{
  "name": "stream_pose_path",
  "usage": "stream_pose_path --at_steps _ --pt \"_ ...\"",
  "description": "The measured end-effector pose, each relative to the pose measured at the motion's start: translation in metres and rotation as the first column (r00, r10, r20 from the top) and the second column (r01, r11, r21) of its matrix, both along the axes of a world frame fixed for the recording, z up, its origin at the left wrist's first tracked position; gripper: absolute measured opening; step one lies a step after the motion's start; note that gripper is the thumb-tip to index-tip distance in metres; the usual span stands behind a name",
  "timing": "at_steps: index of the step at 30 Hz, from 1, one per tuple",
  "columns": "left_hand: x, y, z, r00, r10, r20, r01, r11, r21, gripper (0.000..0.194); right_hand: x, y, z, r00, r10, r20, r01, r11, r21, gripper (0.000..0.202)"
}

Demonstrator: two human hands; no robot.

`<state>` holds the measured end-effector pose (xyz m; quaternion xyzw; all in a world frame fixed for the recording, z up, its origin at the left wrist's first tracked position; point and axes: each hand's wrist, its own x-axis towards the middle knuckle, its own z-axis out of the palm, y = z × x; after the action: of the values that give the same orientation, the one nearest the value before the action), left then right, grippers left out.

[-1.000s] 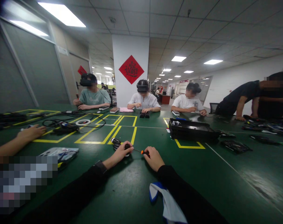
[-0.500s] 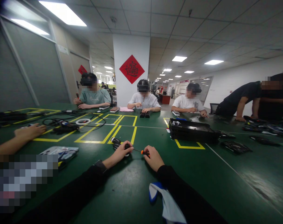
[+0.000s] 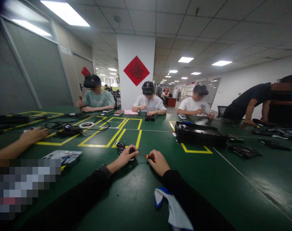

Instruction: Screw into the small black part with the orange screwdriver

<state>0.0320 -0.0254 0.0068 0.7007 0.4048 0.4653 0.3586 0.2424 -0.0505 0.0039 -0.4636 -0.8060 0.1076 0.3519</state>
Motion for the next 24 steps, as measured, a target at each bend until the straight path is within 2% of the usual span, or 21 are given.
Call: stream_pose_path --at_steps 6,9,11,14,16,19,22,23,24 --pt "-0.001 0.001 -0.002 1.0 -0.007 0.009 0.007 1.0 -0.009 0.02 0.0 0.001 0.0 1.0 -0.006 0.022 0.005 1.0 0.012 0.02" --pt "-0.001 0.002 -0.003 1.0 0.001 0.016 -0.001 1.0 -0.01 0.021 0.001 0.0 -0.001 1.0 0.001 0.024 -0.001 1.0 0.019 0.01" --pt "0.0 0.002 -0.002 1.0 0.009 0.018 -0.009 1.0 -0.011 0.021 0.001 0.0 0.0 1.0 0.006 0.023 -0.006 1.0 0.009 0.012" --pt "0.0 0.002 -0.002 1.0 -0.001 0.021 0.001 1.0 -0.018 0.021 -0.001 -0.002 0.012 1.0 -0.008 0.008 0.008 1.0 0.011 0.023" --pt "0.0 0.002 -0.001 0.999 -0.012 0.03 0.012 1.0 -0.018 0.02 -0.005 -0.012 0.031 1.0 -0.017 -0.013 0.017 0.998 0.053 0.027" --pt "0.001 0.002 -0.002 0.999 -0.015 0.053 0.015 1.0 -0.006 0.02 -0.018 -0.053 0.069 0.997 0.075 -0.032 -0.072 0.995 0.073 0.02" --pt "0.001 0.003 -0.002 0.998 -0.013 0.067 0.014 1.0 -0.013 0.02 -0.04 -0.124 0.095 0.953 0.3 -0.048 -0.303 0.951 -0.066 0.021" --pt "0.001 0.003 -0.002 0.998 -0.013 0.068 0.015 1.0 -0.025 0.02 -0.048 -0.15 0.098 0.911 0.408 -0.052 -0.411 0.899 -0.152 0.024" --pt "0.001 0.003 -0.002 0.998 -0.017 0.068 0.02 0.999 -0.04 0.02 -0.055 -0.174 0.098 0.79 0.612 -0.028 -0.598 0.762 -0.248 0.026"
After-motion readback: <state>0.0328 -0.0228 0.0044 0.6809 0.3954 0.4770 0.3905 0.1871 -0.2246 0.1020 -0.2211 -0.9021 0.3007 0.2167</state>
